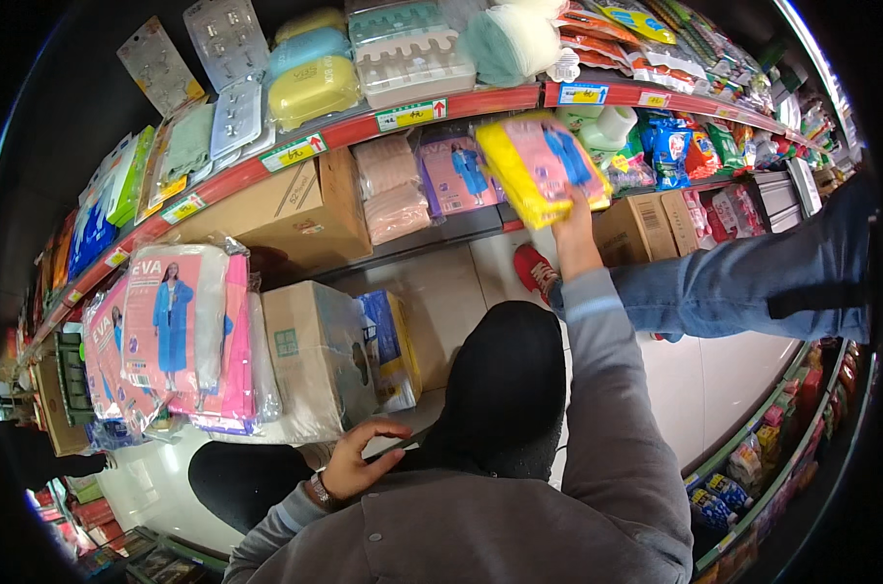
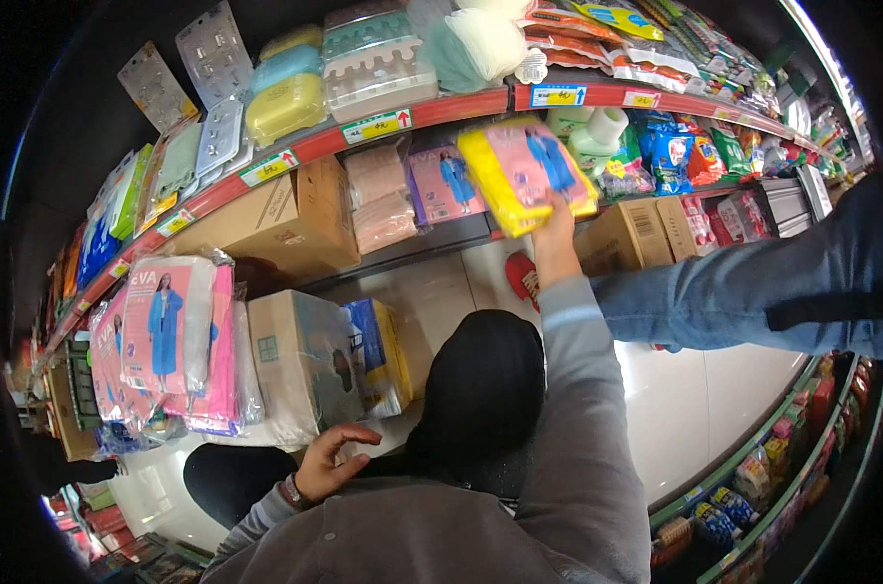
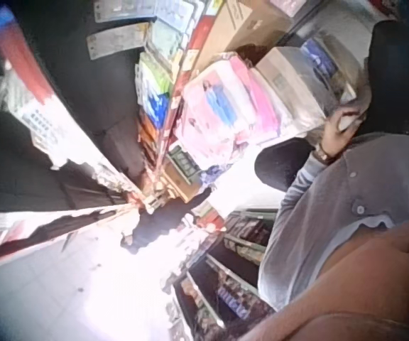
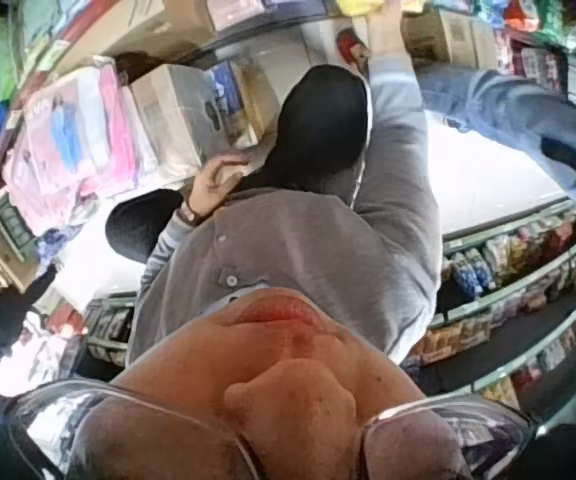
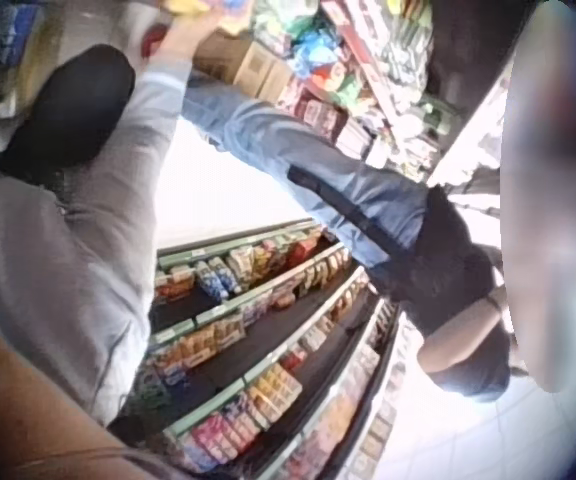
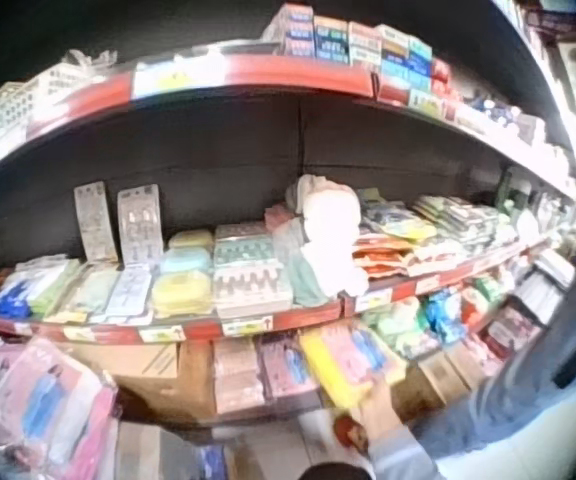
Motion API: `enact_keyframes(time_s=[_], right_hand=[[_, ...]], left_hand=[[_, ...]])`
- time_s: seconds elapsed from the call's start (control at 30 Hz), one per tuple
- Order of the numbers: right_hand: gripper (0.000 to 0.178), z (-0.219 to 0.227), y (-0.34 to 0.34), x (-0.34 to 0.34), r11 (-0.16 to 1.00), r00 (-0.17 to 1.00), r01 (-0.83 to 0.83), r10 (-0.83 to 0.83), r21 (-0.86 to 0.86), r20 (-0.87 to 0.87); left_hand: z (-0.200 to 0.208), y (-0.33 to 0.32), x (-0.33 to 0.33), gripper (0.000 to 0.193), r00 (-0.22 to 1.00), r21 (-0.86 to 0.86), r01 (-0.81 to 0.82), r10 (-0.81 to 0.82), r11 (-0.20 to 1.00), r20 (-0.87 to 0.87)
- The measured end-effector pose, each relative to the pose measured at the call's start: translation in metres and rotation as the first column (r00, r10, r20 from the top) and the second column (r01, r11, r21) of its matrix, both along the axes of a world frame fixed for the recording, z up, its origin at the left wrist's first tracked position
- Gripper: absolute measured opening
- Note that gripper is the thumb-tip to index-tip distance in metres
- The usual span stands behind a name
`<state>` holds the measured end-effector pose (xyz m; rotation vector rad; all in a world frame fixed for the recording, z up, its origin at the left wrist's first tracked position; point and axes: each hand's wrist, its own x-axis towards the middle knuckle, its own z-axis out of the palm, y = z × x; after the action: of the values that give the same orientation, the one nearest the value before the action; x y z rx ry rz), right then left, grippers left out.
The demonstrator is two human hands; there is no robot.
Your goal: The person organizes packaged goods on lower store shelves, picking up items, wiping them with a cloth, and placing them back in neat stacks. The person handles multiple colorful packages and a small cardboard box, arranging them methodically.
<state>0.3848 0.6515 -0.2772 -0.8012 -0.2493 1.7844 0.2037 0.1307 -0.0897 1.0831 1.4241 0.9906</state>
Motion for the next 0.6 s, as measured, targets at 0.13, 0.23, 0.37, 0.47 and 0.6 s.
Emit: enact_keyframes(time_s=[0.13, 0.23, 0.37, 0.47, 0.6], right_hand=[[0.023, -0.022, 0.074, -0.054, 0.992, 0.996, 0.088, -0.088, 0.092, -0.006], [0.031, -0.072, 0.101, -0.057, 0.994, 0.993, 0.113, -0.113, 0.012, 0.014], [0.033, -0.136, 0.124, -0.042, 0.934, 0.943, 0.291, -0.244, -0.208, 0.225], [0.030, -0.139, 0.116, -0.051, 0.925, 0.930, 0.310, -0.248, -0.219, 0.270], [0.026, -0.134, 0.121, -0.043, 0.920, 0.905, 0.324, -0.233, -0.222, 0.357]], left_hand=[[-0.012, -0.004, -0.005, 0.033, 0.990, -0.155, -0.053, 0.072, 0.986, 0.124], [-0.015, -0.007, -0.007, 0.036, 0.968, -0.290, -0.074, 0.140, 0.954, 0.211], [-0.027, -0.003, -0.017, 0.046, 0.991, -0.231, 0.112, -0.092, 0.967, 0.095], [-0.027, -0.001, -0.013, 0.044, 0.987, -0.267, 0.098, -0.060, 0.959, 0.147], [-0.029, 0.000, -0.013, 0.043, 0.985, -0.268, 0.113, -0.071, 0.957, 0.159]])
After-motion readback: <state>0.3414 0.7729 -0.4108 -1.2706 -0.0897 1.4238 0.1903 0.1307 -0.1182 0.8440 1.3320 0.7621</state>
